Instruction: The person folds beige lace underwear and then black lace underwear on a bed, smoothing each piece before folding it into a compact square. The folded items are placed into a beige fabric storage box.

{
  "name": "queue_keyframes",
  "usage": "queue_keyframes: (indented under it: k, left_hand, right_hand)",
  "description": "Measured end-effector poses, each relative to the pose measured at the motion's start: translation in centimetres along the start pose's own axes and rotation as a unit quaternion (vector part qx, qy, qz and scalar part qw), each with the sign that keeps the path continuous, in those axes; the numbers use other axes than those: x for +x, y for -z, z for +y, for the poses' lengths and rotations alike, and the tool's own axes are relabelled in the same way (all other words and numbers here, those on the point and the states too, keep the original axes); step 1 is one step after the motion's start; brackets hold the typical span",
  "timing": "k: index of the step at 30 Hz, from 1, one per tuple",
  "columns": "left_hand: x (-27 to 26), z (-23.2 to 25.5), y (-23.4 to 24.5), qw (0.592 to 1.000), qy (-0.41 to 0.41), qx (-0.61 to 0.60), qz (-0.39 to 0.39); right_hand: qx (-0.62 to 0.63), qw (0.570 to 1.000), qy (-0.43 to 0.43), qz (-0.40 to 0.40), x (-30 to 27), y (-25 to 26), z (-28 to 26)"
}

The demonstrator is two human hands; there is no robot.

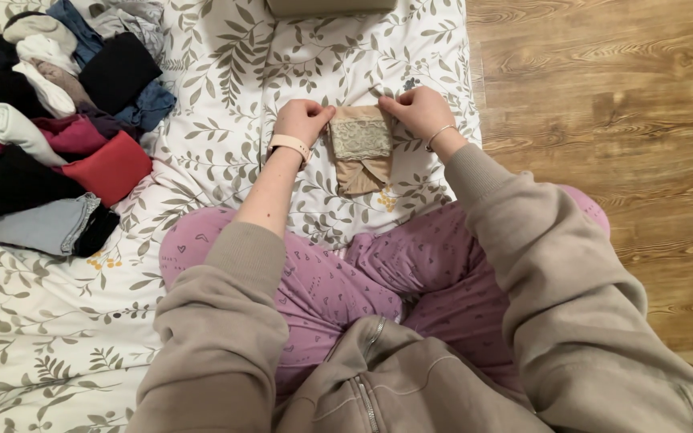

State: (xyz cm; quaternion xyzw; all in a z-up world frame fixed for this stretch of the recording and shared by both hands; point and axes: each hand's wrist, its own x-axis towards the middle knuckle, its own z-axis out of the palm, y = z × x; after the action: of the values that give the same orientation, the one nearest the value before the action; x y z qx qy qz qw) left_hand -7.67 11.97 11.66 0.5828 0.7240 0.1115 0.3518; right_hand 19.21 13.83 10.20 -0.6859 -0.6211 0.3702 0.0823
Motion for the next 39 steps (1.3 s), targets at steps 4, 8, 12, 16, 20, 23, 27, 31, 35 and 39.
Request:
queue_keyframes:
  k: [4, 8, 12, 16, 20, 23, 27, 31, 35, 39]
  left_hand:
    - [0.0, 0.1, 0.1, 1.000, 0.006, -0.017, -0.010]
    - [-0.4, 0.7, 0.4, 1.000, 0.000, -0.002, -0.020]
    - [0.1, 0.1, -0.1, 1.000, -0.007, 0.004, -0.014]
    - [-0.1, 0.6, 0.3, 1.000, -0.006, 0.011, -0.007]
    - [-1.5, 2.6, 1.5, 1.000, -0.013, 0.006, 0.001]
    - [-1.6, 2.9, 1.5, 1.000, -0.019, -0.002, 0.012]
    - [-0.7, 1.8, 0.5, 0.998, -0.035, 0.021, 0.038]
    - [-2.2, 3.9, 1.8, 0.995, -0.040, 0.068, 0.067]
    - [-4.9, 7.5, 2.3, 0.962, -0.215, 0.118, 0.118]
    - [-6.3, 6.9, -3.4, 0.959, -0.244, 0.139, 0.045]
  right_hand:
    - [0.011, 1.000, -0.011, 0.002, 0.1, -0.3, -0.3]
    - [0.013, 0.999, -0.042, -0.025, -0.9, 0.2, -1.6]
    - [0.043, 0.998, -0.040, -0.006, 2.5, -3.0, 1.9]
    - [0.089, 0.995, -0.015, 0.031, 2.8, -3.3, 1.3]
    - [0.091, 0.994, 0.001, 0.060, -1.3, 0.7, -2.8]
    - [0.087, 0.993, 0.008, 0.079, -2.2, 1.8, -3.5]
    - [0.035, 0.992, 0.034, 0.115, -2.3, 2.0, -3.8]
    - [-0.055, 0.975, 0.104, 0.187, -3.8, 2.8, -6.0]
    - [-0.163, 0.915, 0.307, 0.203, -5.8, 1.5, -7.8]
    - [-0.211, 0.874, 0.412, 0.147, -5.9, -2.8, -6.4]
